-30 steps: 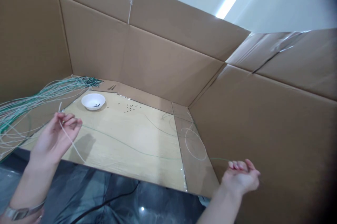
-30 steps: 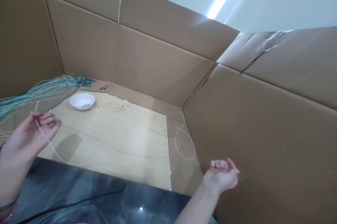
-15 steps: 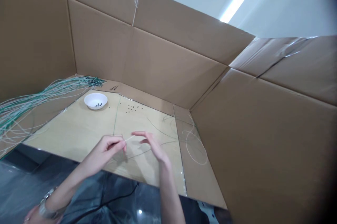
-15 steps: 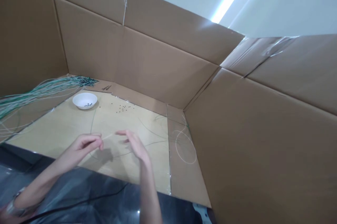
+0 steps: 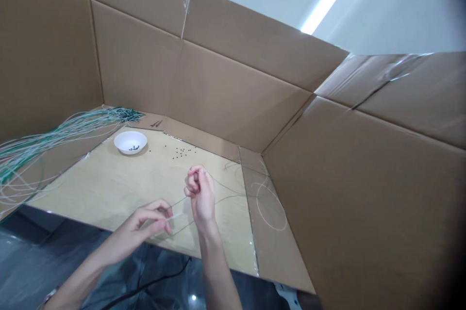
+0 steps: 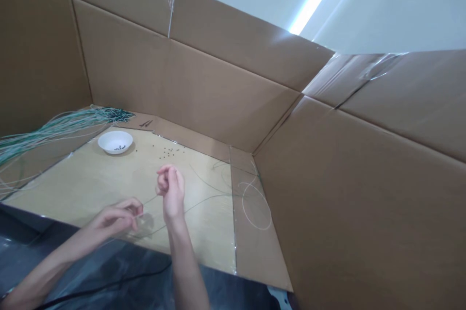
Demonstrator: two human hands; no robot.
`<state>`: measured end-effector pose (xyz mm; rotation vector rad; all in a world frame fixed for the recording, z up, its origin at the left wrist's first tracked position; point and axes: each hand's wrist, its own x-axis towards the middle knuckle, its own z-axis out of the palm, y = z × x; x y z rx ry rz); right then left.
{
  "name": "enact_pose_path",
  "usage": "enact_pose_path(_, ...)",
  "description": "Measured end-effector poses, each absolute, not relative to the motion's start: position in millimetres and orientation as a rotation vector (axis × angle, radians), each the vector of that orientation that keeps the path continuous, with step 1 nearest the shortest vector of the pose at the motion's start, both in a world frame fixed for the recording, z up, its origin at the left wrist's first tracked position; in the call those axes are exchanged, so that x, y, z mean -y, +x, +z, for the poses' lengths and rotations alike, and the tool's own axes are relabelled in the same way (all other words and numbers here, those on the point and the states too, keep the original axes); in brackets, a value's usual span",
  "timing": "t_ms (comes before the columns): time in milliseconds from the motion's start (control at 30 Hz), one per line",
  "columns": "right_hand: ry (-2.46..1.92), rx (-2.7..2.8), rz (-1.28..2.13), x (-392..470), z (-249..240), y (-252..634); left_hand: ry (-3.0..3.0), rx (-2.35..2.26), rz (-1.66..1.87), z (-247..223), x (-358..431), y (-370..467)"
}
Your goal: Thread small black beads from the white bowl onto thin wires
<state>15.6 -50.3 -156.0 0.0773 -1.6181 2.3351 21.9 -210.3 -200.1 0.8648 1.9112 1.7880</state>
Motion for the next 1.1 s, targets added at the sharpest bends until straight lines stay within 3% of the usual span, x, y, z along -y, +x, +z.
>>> enact_pose_path(167,0.099,1.613,2.221,67,-166,40,0.620,-2.105,2.173,-186,205,9)
enact_pose_path(433,0.119,1.631,2.189,67,-164,61,0.788,-2.912,1.918,-172,221,0)
enact_pose_path(667,0.239,1.880,2.121,79,-157,64,1.062,-2.659,1.729,-166,199,23)
enact_pose_path(1100,0.296,1.862,2.169,79,-159,66,1.051,-2.385,1.762,-168,193,31)
